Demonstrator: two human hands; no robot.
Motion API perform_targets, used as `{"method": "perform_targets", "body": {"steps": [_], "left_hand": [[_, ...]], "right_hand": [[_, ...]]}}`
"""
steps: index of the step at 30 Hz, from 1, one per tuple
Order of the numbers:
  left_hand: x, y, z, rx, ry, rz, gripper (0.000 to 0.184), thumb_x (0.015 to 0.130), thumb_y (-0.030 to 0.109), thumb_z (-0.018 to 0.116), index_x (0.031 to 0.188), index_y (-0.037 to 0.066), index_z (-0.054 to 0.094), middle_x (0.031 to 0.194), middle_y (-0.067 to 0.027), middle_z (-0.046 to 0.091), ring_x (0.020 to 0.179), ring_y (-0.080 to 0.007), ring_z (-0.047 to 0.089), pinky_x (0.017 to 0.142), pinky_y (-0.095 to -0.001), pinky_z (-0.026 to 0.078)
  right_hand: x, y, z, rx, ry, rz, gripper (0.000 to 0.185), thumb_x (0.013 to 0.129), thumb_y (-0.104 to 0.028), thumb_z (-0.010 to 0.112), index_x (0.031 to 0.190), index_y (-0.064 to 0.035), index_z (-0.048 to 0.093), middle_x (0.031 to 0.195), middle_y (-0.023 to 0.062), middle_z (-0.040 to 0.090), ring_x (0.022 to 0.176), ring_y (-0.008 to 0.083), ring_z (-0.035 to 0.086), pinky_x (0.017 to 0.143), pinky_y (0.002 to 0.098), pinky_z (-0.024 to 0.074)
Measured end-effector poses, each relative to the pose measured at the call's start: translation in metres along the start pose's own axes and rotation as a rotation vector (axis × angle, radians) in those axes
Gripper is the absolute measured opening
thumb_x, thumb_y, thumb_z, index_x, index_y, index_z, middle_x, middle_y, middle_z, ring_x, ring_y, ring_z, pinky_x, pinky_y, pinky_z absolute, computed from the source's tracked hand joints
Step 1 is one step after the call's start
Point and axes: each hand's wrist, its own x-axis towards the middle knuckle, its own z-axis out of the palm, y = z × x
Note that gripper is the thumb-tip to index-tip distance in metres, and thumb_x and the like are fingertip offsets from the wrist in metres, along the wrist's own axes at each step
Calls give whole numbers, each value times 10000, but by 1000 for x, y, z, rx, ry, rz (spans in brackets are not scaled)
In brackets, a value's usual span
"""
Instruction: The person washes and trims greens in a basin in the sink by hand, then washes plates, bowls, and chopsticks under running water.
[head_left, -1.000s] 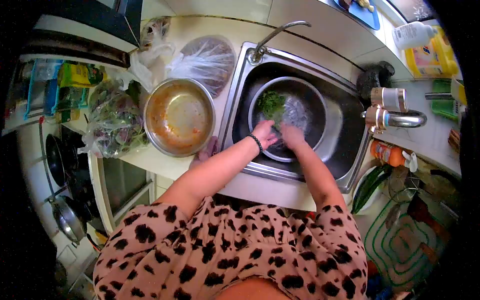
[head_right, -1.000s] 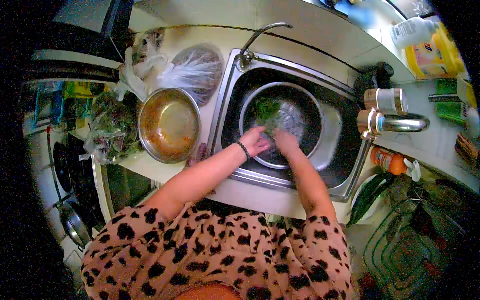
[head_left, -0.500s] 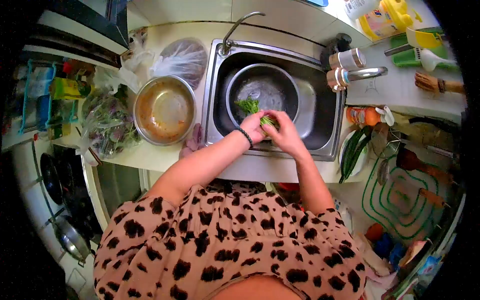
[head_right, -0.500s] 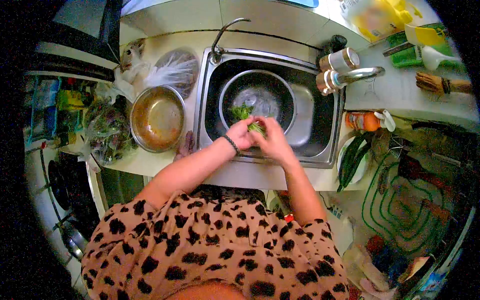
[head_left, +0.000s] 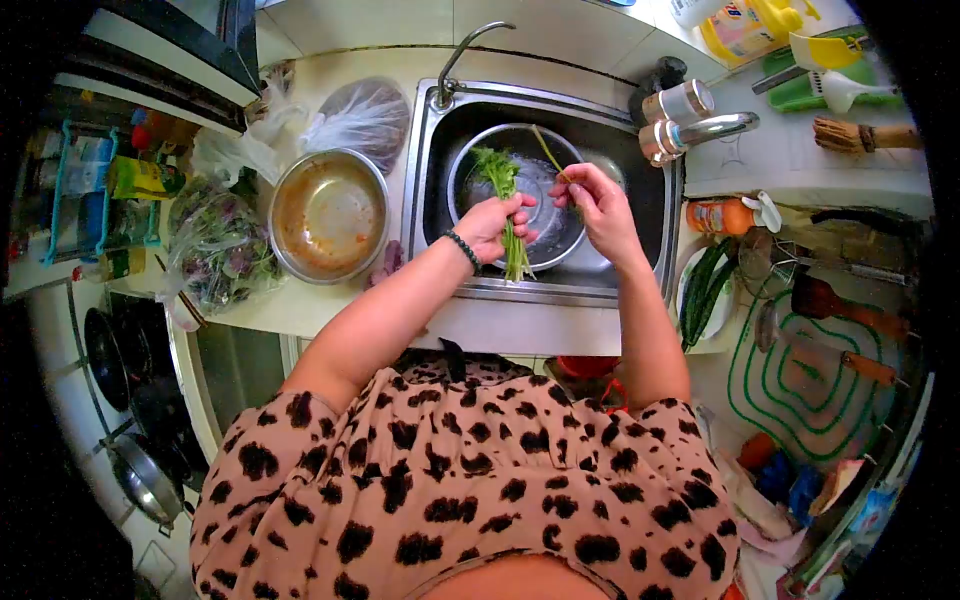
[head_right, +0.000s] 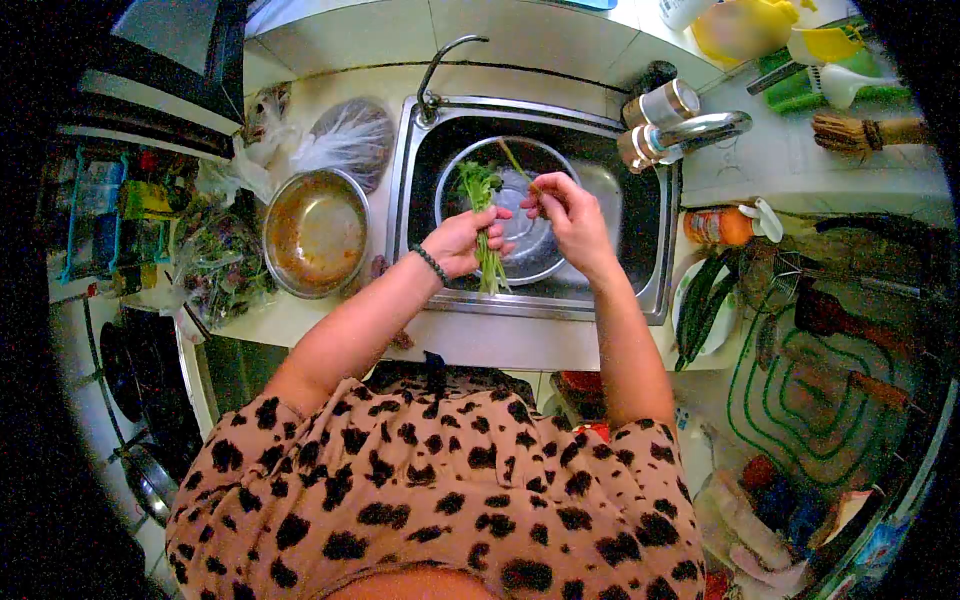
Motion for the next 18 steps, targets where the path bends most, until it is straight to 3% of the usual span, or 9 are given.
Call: {"method": "perform_targets", "body": {"steps": [1,3,4,5,7,8,12,17,18], "left_hand": [[2,0,-3,-2,3,0,247,945,262,404,992,29,473,676,-17,403,559,-134,385,720,-346,490],[7,6,-11,-216,-200,-142,275,943,291,402,993,34,486,686,-23,417,569,-126,384,709,-329,487],[10,8,-16,-180,-212,-201,323,934,343,412,999,39,500,733,-41,478,611,-144,455,686,-309,487],[3,11,-8,-182,-207,-205,323,934,343,412,999,39,500,733,-41,478,611,-144,455,686,-309,487],[-10,15,8,-102,-103,-133,338,914,362,453,1008,42,506,812,-65,541,698,-178,533,661,-284,484],[-1,13,-1,-80,-169,-147,325,897,356,490,998,49,522,887,-85,576,782,-206,568,651,-270,480],[14,8,-15,-59,-295,-130,274,890,308,519,985,51,541,878,-75,575,762,-191,559,657,-271,480],[23,5,-19,-268,-261,-104,227,905,263,496,967,47,532,913,-88,573,871,-215,555,808,-353,481],[24,5,-19,-300,-234,-62,216,913,240,477,973,40,532,927,-106,568,876,-229,550,830,-363,473]], "right_hand": [[2,3,1,1,-3,2,119,870,4,466,970,4,530,878,102,609,788,135,571,744,250,458],[6,4,6,-305,-86,-308,103,824,25,513,886,-14,584,921,98,630,840,213,601,764,299,471],[7,2,4,-379,-144,-278,126,759,20,565,830,-62,628,1019,70,617,1010,272,543,864,358,427],[7,3,5,-375,-144,-273,126,759,20,565,830,-62,628,1019,70,617,1010,272,543,864,358,427],[8,7,9,-770,-159,-521,178,694,2,596,829,-100,653,1137,51,571,1127,286,455,941,391,363],[10,15,9,-747,-192,-504,236,648,0,605,838,-128,666,1223,29,521,1178,290,396,986,407,312],[9,30,12,-685,-212,-456,232,677,-19,591,864,-131,671,1247,62,499,1178,307,390,1005,408,285],[-12,41,16,-440,-40,-227,171,761,-94,558,893,-113,665,1347,119,385,1223,302,337,1027,398,234],[-15,43,14,-425,22,-256,144,780,-111,562,891,-99,653,1278,105,436,1160,261,405,970,372,318]]}}
